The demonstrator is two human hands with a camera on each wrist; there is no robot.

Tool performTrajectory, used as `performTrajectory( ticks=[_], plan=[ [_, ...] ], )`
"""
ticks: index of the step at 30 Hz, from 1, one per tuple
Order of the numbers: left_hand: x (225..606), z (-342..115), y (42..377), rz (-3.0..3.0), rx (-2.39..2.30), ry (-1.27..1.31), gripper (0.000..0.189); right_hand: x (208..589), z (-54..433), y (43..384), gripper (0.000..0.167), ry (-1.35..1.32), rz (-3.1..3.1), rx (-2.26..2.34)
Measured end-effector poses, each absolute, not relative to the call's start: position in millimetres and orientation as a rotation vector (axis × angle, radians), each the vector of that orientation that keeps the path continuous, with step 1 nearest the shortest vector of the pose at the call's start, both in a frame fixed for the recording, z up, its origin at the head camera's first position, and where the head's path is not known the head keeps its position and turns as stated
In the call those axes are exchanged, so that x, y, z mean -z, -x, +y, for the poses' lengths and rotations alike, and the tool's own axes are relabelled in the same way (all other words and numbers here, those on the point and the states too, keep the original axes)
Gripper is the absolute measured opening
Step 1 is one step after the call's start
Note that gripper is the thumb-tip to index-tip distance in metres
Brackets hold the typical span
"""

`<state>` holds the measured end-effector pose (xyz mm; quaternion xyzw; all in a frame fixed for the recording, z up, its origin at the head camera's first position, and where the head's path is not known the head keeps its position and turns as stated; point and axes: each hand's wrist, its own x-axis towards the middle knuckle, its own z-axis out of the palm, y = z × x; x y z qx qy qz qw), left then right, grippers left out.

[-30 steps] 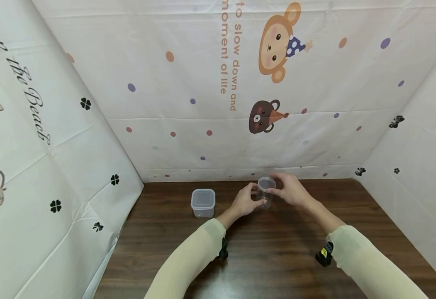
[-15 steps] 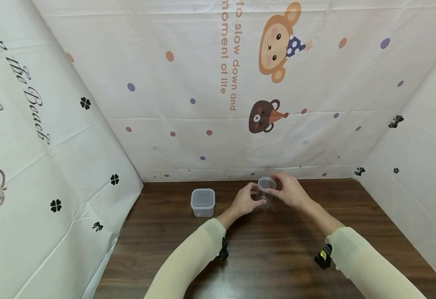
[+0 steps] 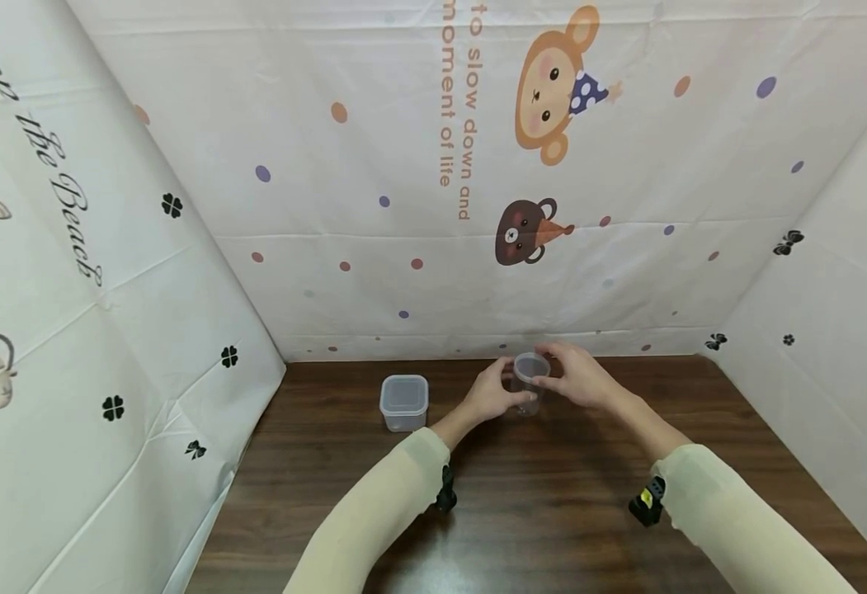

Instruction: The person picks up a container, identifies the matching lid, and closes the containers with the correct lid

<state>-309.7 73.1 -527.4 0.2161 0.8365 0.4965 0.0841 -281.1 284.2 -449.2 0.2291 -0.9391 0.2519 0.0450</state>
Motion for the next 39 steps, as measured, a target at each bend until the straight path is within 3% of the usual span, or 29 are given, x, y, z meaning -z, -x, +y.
performTrajectory(
  ticks=[10, 39],
  plan=[
    [522.3, 71.2, 306.2, 2.501, -1.445, -0.657, 0.063, 450.8, 280.1, 280.1, 0.059, -0.664, -2.879, -0.819],
    [521.7, 72.7, 303.0, 2.549, -1.378, -0.670, 0.066, 453.2, 281.4, 278.3, 0.061, -0.692, -2.844, -0.791]
  ],
)
